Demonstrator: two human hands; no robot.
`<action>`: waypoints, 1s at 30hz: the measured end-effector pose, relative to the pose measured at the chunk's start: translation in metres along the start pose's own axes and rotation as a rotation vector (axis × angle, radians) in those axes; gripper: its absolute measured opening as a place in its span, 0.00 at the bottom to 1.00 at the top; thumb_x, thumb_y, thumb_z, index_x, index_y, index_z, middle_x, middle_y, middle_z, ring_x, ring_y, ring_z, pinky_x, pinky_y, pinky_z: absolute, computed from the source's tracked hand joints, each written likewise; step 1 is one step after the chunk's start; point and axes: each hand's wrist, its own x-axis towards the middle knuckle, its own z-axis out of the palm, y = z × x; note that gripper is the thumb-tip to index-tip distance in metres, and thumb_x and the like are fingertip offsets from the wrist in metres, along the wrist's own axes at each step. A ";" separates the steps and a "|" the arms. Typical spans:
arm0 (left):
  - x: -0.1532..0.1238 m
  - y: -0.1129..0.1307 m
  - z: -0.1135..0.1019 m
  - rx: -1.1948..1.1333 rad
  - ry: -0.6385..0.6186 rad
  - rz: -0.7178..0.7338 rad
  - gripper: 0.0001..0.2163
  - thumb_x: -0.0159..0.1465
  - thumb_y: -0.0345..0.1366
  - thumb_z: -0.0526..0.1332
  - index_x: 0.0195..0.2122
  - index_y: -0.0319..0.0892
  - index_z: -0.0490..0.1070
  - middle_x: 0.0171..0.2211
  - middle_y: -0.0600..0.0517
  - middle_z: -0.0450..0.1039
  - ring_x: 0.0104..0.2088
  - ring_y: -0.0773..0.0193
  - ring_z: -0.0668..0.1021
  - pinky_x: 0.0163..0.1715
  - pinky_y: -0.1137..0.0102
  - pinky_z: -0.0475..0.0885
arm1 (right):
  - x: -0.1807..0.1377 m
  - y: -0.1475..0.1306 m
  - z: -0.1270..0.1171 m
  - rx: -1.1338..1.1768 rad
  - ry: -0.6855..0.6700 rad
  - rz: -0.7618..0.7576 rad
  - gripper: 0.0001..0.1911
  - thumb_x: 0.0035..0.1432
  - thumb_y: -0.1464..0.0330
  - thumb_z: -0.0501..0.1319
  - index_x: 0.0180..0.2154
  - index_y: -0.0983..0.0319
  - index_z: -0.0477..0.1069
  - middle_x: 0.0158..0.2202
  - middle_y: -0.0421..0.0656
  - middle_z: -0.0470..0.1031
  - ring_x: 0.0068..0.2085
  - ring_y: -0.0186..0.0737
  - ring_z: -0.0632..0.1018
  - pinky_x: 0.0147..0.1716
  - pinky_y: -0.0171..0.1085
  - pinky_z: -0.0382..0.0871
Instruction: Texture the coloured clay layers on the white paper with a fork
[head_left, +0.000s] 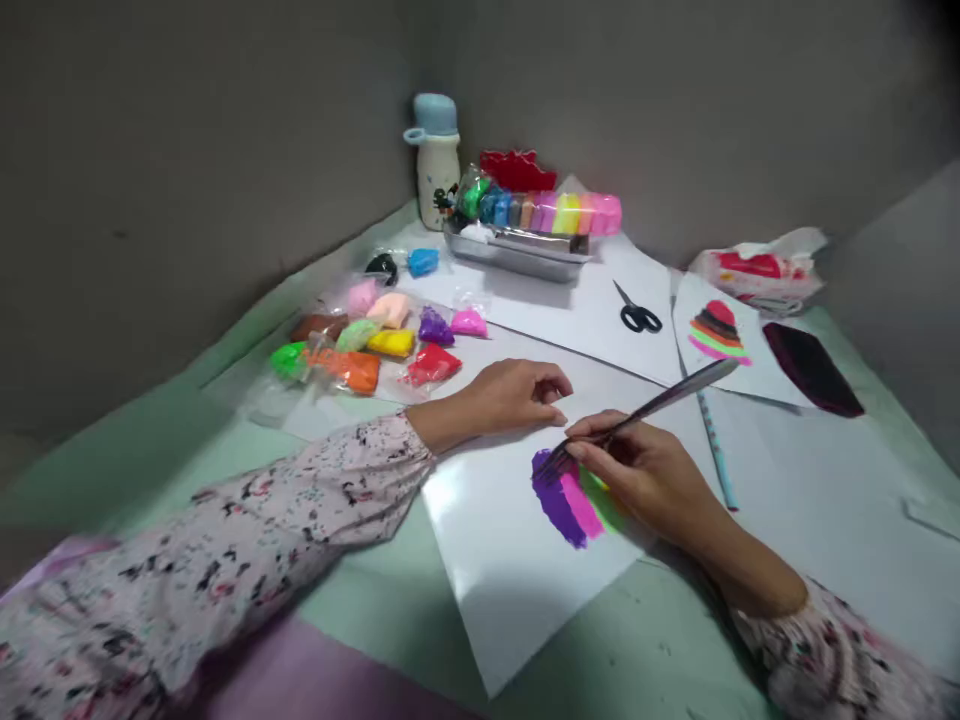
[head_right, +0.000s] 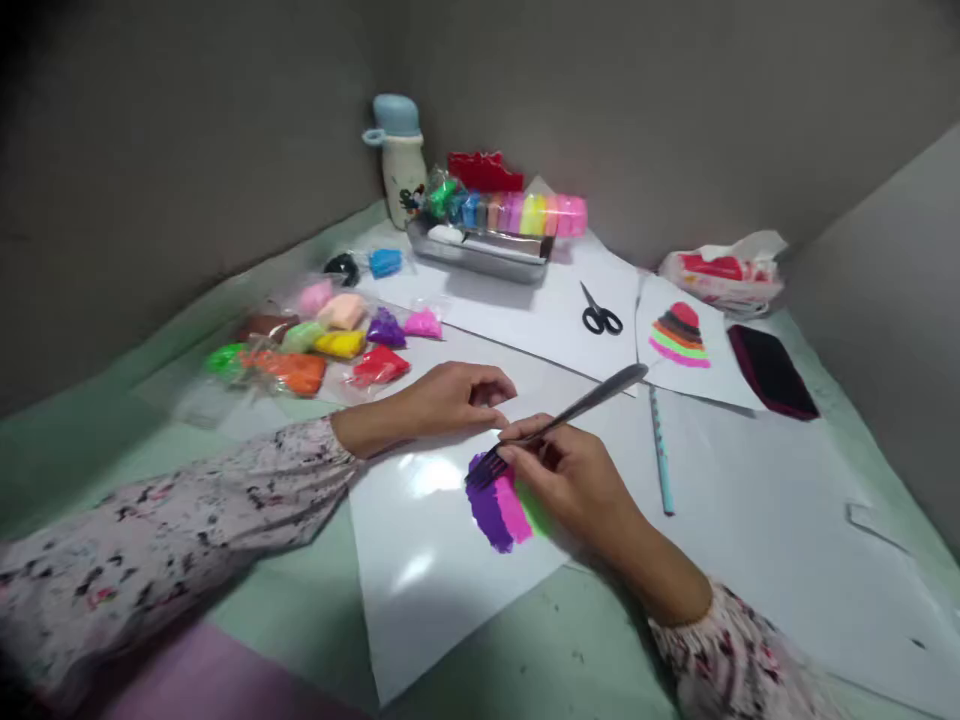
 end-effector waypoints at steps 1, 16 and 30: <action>0.000 0.000 0.000 -0.001 -0.006 -0.004 0.13 0.55 0.37 0.64 0.40 0.40 0.73 0.29 0.53 0.73 0.31 0.66 0.72 0.30 0.72 0.63 | 0.001 0.000 -0.001 -0.012 0.030 0.000 0.08 0.55 0.64 0.64 0.37 0.60 0.75 0.35 0.42 0.79 0.29 0.35 0.76 0.28 0.34 0.69; -0.003 0.002 -0.002 -0.027 -0.022 -0.007 0.12 0.55 0.38 0.64 0.40 0.40 0.73 0.30 0.53 0.72 0.30 0.67 0.71 0.30 0.71 0.63 | 0.001 0.005 -0.001 0.026 0.041 0.016 0.11 0.56 0.63 0.63 0.39 0.61 0.74 0.36 0.44 0.79 0.33 0.40 0.78 0.33 0.38 0.71; -0.004 0.000 -0.001 -0.037 -0.003 0.003 0.13 0.54 0.38 0.64 0.39 0.41 0.73 0.28 0.54 0.71 0.30 0.67 0.71 0.30 0.71 0.63 | -0.002 0.008 -0.006 0.005 0.012 0.015 0.11 0.56 0.62 0.64 0.39 0.60 0.75 0.36 0.44 0.79 0.35 0.41 0.78 0.33 0.38 0.71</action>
